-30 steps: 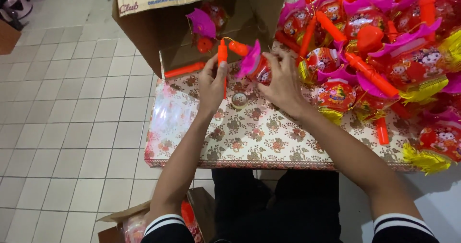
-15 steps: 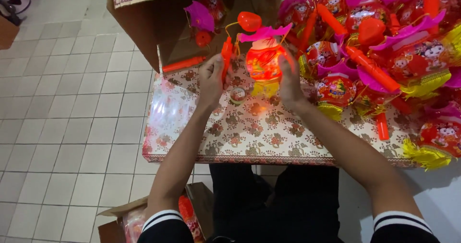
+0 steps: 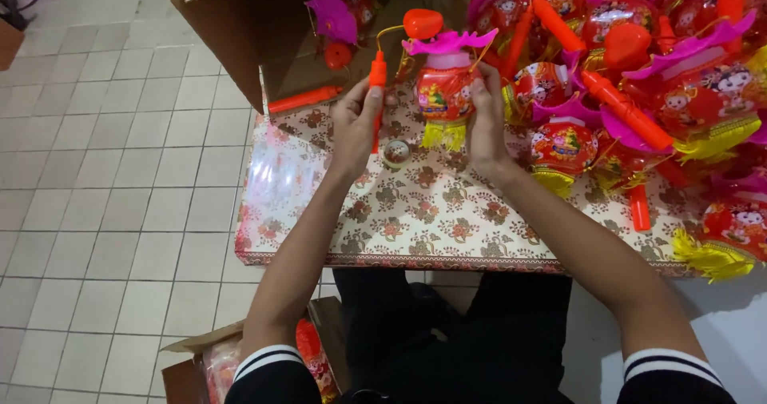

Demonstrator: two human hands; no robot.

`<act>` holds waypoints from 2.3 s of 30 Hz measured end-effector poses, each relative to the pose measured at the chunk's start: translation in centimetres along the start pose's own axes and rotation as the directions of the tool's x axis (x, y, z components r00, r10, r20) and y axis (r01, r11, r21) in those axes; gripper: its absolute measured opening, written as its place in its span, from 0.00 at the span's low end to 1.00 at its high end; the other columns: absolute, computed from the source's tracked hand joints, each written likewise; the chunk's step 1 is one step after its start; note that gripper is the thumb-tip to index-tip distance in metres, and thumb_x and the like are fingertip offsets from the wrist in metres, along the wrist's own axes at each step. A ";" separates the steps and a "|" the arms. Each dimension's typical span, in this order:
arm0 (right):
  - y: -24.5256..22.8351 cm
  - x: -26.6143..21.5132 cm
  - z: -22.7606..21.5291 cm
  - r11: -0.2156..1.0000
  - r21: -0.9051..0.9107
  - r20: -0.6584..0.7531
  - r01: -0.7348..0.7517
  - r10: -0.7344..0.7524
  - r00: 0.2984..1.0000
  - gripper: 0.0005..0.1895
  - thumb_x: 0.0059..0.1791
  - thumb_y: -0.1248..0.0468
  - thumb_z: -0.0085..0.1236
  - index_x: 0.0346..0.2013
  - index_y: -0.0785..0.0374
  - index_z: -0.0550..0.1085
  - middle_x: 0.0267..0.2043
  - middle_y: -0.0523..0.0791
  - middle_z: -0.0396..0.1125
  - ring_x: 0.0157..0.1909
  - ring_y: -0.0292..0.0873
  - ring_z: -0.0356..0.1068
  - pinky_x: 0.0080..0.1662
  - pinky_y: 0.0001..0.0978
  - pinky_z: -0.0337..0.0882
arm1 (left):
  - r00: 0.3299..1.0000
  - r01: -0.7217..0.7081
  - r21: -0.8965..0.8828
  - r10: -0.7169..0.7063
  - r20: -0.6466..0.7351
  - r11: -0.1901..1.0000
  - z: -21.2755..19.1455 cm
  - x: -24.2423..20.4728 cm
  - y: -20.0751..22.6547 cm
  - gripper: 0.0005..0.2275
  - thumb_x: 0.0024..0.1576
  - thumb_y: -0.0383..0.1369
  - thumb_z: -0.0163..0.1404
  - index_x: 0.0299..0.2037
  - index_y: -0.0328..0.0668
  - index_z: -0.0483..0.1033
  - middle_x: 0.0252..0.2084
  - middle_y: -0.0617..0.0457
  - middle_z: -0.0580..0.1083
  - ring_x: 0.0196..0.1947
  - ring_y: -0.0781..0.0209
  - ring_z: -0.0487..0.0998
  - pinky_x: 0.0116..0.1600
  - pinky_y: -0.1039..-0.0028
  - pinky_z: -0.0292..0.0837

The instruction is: Assembling plastic lanterns by attaching handles and packing them into a cardboard box.

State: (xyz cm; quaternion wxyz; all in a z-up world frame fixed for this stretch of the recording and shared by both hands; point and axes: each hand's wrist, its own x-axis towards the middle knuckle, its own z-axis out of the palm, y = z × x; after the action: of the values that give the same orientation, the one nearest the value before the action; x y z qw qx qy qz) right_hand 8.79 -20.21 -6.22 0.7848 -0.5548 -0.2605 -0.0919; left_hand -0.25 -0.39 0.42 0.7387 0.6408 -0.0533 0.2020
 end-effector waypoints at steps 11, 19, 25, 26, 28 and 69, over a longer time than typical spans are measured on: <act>-3.4 -1.5 3.0 0.990 -0.137 0.020 -0.025 0.028 0.999 0.34 0.55 0.40 0.57 0.62 0.59 0.59 0.59 0.53 0.57 0.58 0.51 0.62 0.57 0.46 0.65 | 0.980 0.045 -0.005 -0.043 0.196 0.999 -0.3 -0.9 -3.2 0.23 0.68 0.44 0.48 0.64 0.37 0.58 0.51 0.45 0.68 0.49 0.58 0.69 0.50 0.63 0.72; -7.6 -1.9 5.7 0.983 -0.181 0.174 -0.015 0.047 0.984 0.41 0.58 0.36 0.44 0.72 0.66 0.56 0.66 0.61 0.55 0.67 0.65 0.60 0.63 0.59 0.68 | 0.999 -0.001 -0.065 0.004 0.042 0.998 1.5 -1.9 2.6 0.24 0.59 0.52 0.57 0.50 0.46 0.61 0.39 0.57 0.68 0.40 0.66 0.73 0.47 0.70 0.74; -3.4 -2.6 4.1 0.923 -0.370 0.074 0.103 -0.081 0.994 0.21 0.56 0.53 0.59 0.55 0.61 0.65 0.54 0.49 0.63 0.58 0.55 0.70 0.49 0.44 0.77 | 0.998 0.016 -0.118 -0.023 -0.056 0.993 -0.2 -0.2 0.3 0.22 0.60 0.52 0.55 0.47 0.47 0.60 0.35 0.55 0.71 0.30 0.61 0.81 0.37 0.70 0.80; -2.9 -2.7 3.9 0.923 -0.371 0.076 0.105 -0.083 0.994 0.21 0.56 0.53 0.59 0.55 0.61 0.65 0.54 0.49 0.63 0.58 0.55 0.70 0.49 0.44 0.77 | 0.998 0.013 -0.121 -0.020 -0.057 0.993 -0.1 -0.2 0.3 0.22 0.60 0.52 0.55 0.47 0.47 0.60 0.35 0.55 0.71 0.30 0.61 0.81 0.37 0.70 0.80; -1.6 -3.0 3.6 0.802 -0.501 0.151 0.326 -0.290 0.945 0.13 0.53 0.69 0.62 0.49 0.69 0.68 0.46 0.50 0.62 0.48 0.53 0.72 0.43 0.40 0.80 | 0.996 0.062 -0.190 -0.072 -0.047 0.980 -0.1 -0.2 0.5 0.21 0.58 0.51 0.57 0.45 0.49 0.60 0.33 0.56 0.70 0.27 0.62 0.81 0.32 0.73 0.82; -4.2 -2.2 3.7 0.956 -0.197 0.215 -0.217 0.258 0.942 0.13 0.52 0.66 0.66 0.44 0.73 0.74 0.32 0.54 0.70 0.27 0.44 0.75 0.29 0.33 0.77 | 0.992 -0.051 -0.093 0.040 -0.116 0.994 -1.2 0.3 1.4 0.21 0.57 0.49 0.61 0.49 0.46 0.66 0.37 0.56 0.73 0.33 0.65 0.81 0.35 0.73 0.84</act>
State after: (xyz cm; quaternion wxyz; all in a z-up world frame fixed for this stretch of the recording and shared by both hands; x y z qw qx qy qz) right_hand 3.95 -18.68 -2.96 0.7026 -0.6544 -0.2751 0.0490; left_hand -0.66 0.94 1.61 0.7657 0.5906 -0.0354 0.2522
